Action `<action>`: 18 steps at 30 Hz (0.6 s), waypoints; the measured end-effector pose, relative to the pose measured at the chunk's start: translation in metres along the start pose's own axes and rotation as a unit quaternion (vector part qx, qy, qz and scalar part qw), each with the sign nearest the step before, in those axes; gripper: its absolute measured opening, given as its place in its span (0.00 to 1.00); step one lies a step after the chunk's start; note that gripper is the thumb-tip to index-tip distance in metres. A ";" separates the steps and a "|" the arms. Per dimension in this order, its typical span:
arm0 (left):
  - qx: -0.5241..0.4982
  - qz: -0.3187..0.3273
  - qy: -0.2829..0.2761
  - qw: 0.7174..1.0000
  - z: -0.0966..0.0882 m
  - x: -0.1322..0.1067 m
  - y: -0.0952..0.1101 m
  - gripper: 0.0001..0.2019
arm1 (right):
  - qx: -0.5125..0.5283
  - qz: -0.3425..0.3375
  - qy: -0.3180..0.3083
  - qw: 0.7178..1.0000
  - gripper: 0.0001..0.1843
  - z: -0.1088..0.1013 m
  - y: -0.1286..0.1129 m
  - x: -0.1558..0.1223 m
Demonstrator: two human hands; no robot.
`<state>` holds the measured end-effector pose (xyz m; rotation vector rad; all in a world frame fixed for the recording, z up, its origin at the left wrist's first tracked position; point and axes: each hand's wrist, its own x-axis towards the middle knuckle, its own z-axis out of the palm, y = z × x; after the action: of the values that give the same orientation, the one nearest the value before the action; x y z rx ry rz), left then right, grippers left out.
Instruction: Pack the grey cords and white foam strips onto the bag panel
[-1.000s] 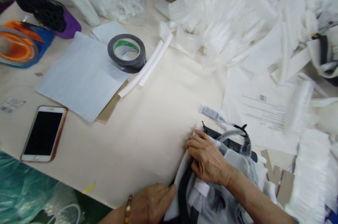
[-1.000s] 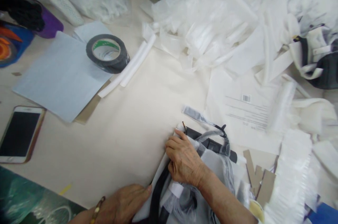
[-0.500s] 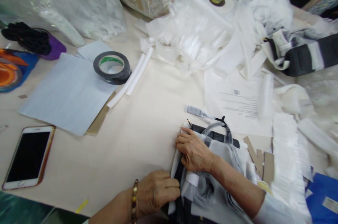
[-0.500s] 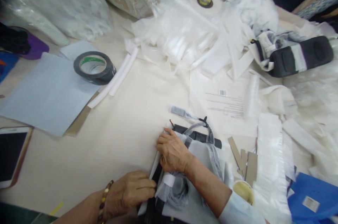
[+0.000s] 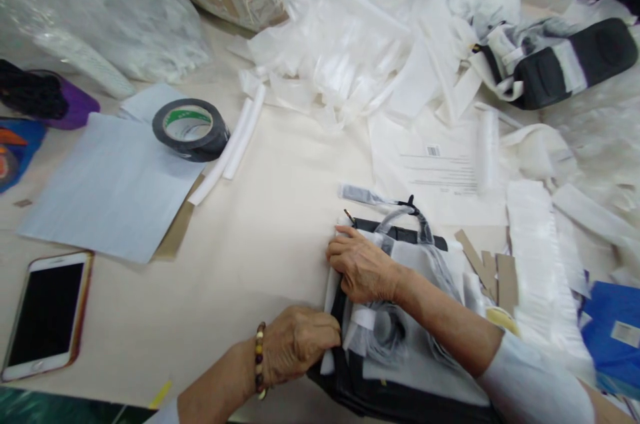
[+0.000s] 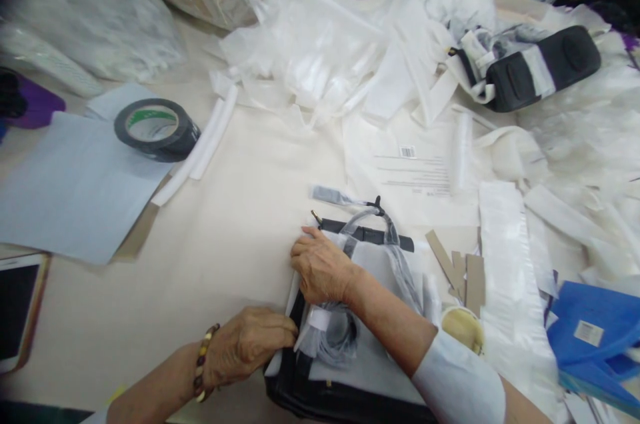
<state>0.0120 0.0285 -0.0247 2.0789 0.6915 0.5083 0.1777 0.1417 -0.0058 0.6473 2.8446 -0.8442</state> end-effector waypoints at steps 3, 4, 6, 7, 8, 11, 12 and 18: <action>-0.023 -0.011 0.015 1.000 0.001 -0.001 0.003 0.16 | 0.017 -0.011 0.037 0.999 0.11 -0.014 -0.006 -0.010; -0.029 -0.017 0.016 0.999 0.001 -0.002 0.004 0.17 | 0.023 -0.010 0.065 0.998 0.13 -0.020 -0.010 -0.016; -0.039 -0.033 0.018 0.999 0.002 -0.003 0.005 0.17 | 0.038 -0.001 0.119 0.992 0.14 -0.032 -0.021 -0.036; -0.045 -0.041 0.020 0.998 0.002 -0.003 0.007 0.17 | 0.045 0.006 0.136 0.990 0.14 -0.038 -0.028 -0.050; -0.050 -0.049 0.024 0.997 0.002 -0.004 0.008 0.17 | 0.050 0.015 0.145 0.988 0.14 -0.041 -0.034 -0.067; -0.058 -0.060 0.046 0.995 0.003 -0.005 0.012 0.16 | 0.026 0.068 0.182 0.981 0.15 -0.037 -0.048 -0.132; -0.058 -0.061 0.052 0.995 0.003 -0.006 0.013 0.16 | 0.010 0.109 0.213 0.971 0.15 -0.030 -0.049 -0.157; -0.051 -0.093 0.071 0.992 0.004 -0.012 0.017 0.15 | 0.045 0.404 0.322 0.855 0.16 0.051 -0.044 -0.279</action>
<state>0.0103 0.0104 -0.0146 1.8734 0.9134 0.5764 0.4103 -0.0221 0.0331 2.2764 2.5081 -0.6640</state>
